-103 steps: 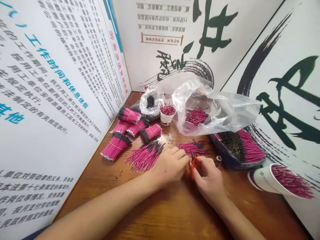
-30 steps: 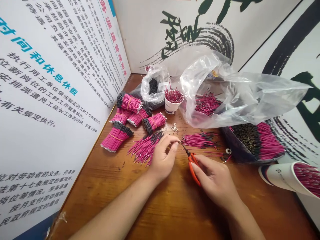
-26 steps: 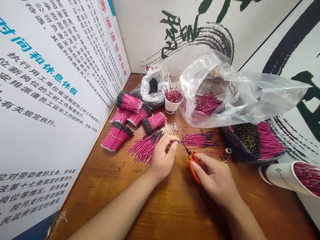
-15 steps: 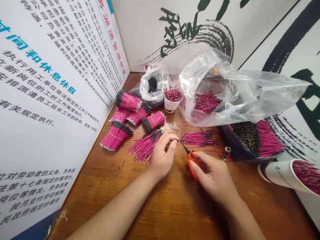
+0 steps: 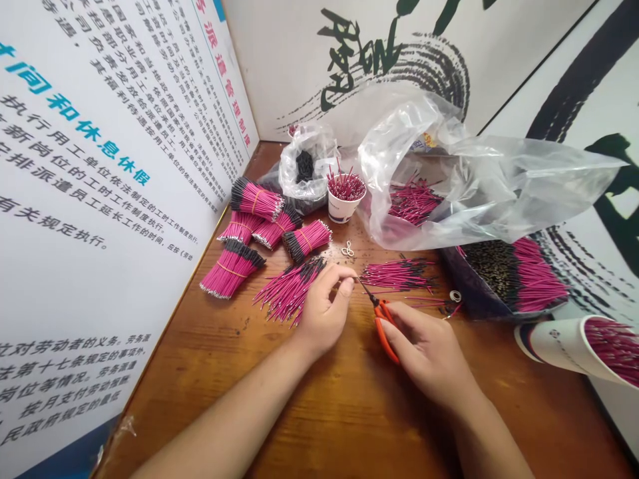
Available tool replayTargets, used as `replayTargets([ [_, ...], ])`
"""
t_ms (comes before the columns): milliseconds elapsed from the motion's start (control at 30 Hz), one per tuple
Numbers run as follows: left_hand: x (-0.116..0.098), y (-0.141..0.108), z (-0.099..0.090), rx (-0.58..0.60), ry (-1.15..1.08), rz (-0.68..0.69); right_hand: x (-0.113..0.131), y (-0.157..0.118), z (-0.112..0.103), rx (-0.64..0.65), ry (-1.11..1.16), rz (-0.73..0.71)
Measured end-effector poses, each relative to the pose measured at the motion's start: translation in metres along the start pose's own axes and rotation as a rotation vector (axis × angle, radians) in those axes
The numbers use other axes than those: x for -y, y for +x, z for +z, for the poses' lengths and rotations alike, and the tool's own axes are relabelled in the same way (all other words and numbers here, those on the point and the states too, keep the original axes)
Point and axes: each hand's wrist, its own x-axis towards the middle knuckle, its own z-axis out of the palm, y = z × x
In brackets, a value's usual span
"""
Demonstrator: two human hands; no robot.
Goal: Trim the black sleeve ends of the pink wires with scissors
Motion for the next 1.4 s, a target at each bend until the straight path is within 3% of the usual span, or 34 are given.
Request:
replayTargets([
  [1400, 0.0006, 0.0011, -0.0009, 0.022, -0.008, 0.008, -0.0025, -0.0009, 0.0005, 0.065, 0.040, 0.026],
])
